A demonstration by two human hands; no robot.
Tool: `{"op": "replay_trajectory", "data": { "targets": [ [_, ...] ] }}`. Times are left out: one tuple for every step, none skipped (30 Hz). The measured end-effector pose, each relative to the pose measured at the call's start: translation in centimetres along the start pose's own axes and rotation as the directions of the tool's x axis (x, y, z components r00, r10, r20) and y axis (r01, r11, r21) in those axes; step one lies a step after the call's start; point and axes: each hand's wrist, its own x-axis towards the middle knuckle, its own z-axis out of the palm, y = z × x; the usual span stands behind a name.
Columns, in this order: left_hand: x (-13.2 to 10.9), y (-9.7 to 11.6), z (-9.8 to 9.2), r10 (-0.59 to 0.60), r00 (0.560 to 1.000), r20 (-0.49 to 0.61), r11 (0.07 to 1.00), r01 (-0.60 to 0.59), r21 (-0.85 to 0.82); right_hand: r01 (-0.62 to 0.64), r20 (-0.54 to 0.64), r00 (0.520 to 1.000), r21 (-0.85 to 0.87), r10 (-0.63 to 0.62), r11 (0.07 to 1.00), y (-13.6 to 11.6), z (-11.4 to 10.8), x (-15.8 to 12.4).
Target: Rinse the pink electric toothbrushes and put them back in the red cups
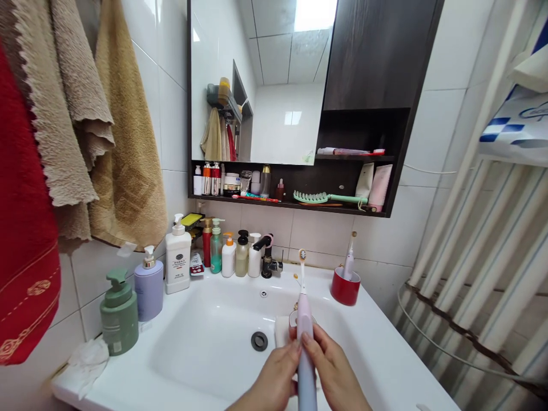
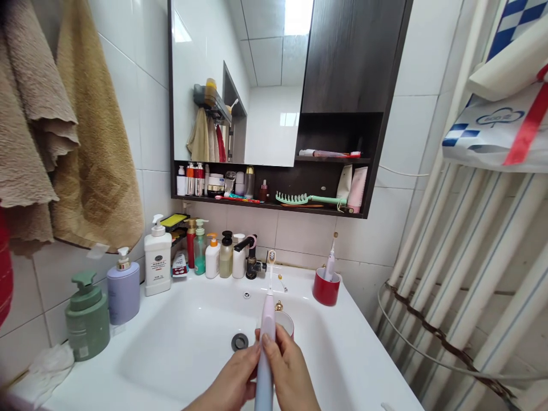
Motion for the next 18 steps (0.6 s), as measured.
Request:
{"op": "replay_trajectory", "data": {
  "targets": [
    [0.0, 0.6, -0.3, 0.0, 1.0, -0.021, 0.997, 0.002, 0.078, 0.028, -0.036, 0.999, 0.002, -0.028, 1.0, 0.1, -0.1, -0.1],
    [0.1, 1.4, -0.5, 0.015, 0.998, -0.064, 0.989, -0.006, 0.146, 0.042, -0.064, 0.997, 0.001, -0.042, 0.999, 0.1, -0.2, -0.1],
    [0.2, 2.2, -0.7, 0.051, 0.991, -0.126, 0.981, -0.026, 0.194, 0.036, -0.079, 0.996, 0.001, -0.036, 0.999, 0.2, -0.3, -0.2],
    [0.4, 3.1, -0.8, 0.085, 0.981, -0.177, 0.978, -0.049, 0.202, 0.016, -0.08, 0.997, 0.008, -0.015, 1.0, 0.2, -0.3, -0.3],
    [0.8, 3.9, -0.8, 0.114, 0.971, -0.209, 0.981, -0.077, 0.18, -0.01, -0.065, 0.998, 0.022, 0.012, 1.0, 0.3, -0.2, -0.4],
    [1.2, 4.7, -0.6, 0.132, 0.97, -0.203, 0.985, -0.105, 0.14, -0.038, -0.035, 0.999, 0.038, 0.039, 0.999, 0.3, -0.1, -0.5],
    [1.6, 5.3, -0.4, 0.138, 0.973, -0.187, 0.988, -0.122, 0.099, -0.061, 0.007, 0.998, 0.05, 0.06, 0.997, 0.3, 0.0, -0.6],
    [2.0, 5.8, -0.1, 0.139, 0.975, -0.175, 0.989, -0.13, 0.063, -0.07, 0.048, 0.997, 0.053, 0.067, 0.996, 0.4, 0.2, -0.8],
    [2.4, 6.0, 0.2, 0.13, 0.977, -0.168, 0.991, -0.126, 0.032, -0.062, 0.078, 0.995, 0.046, 0.058, 0.997, 0.5, 0.4, -0.9],
    [2.8, 6.2, 0.5, 0.12, 0.978, -0.173, 0.993, -0.121, 0.0, -0.049, 0.096, 0.994, 0.035, 0.046, 0.998, 0.5, 0.6, -1.0],
    [3.0, 6.2, 0.7, 0.113, 0.976, -0.185, 0.992, -0.122, -0.035, -0.039, 0.104, 0.994, 0.025, 0.036, 0.999, 0.6, 0.8, -1.2],
    [3.2, 6.2, 0.8, 0.11, 0.974, -0.197, 0.989, -0.127, -0.073, -0.034, 0.104, 0.994, 0.021, 0.032, 0.999, 0.6, 0.9, -1.3],
    [3.4, 6.1, 0.8, 0.11, 0.973, -0.204, 0.985, -0.134, -0.109, -0.032, 0.096, 0.995, 0.022, 0.029, 0.999, 0.7, 1.0, -1.4],
    [3.4, 6.1, 0.8, 0.108, 0.974, -0.201, 0.981, -0.138, -0.14, -0.034, 0.086, 0.996, 0.027, 0.032, 0.999, 0.7, 1.1, -1.5],
    [3.4, 6.0, 0.8, 0.105, 0.976, -0.193, 0.977, -0.137, -0.163, -0.04, 0.079, 0.996, 0.032, 0.038, 0.999, 0.6, 1.1, -1.6],
    [3.3, 6.0, 0.8, 0.099, 0.979, -0.18, 0.976, -0.131, -0.175, -0.05, 0.077, 0.996, 0.035, 0.047, 0.998, 0.6, 1.1, -1.7],
    [3.2, 6.0, 0.8, 0.088, 0.982, -0.167, 0.977, -0.118, -0.179, -0.057, 0.071, 0.996, 0.038, 0.054, 0.998, 0.5, 1.1, -1.8],
    [3.2, 6.0, 0.8, 0.077, 0.984, -0.161, 0.979, -0.105, -0.177, -0.064, 0.059, 0.996, 0.043, 0.061, 0.997, 0.3, 1.2, -1.8]
  ]
}}
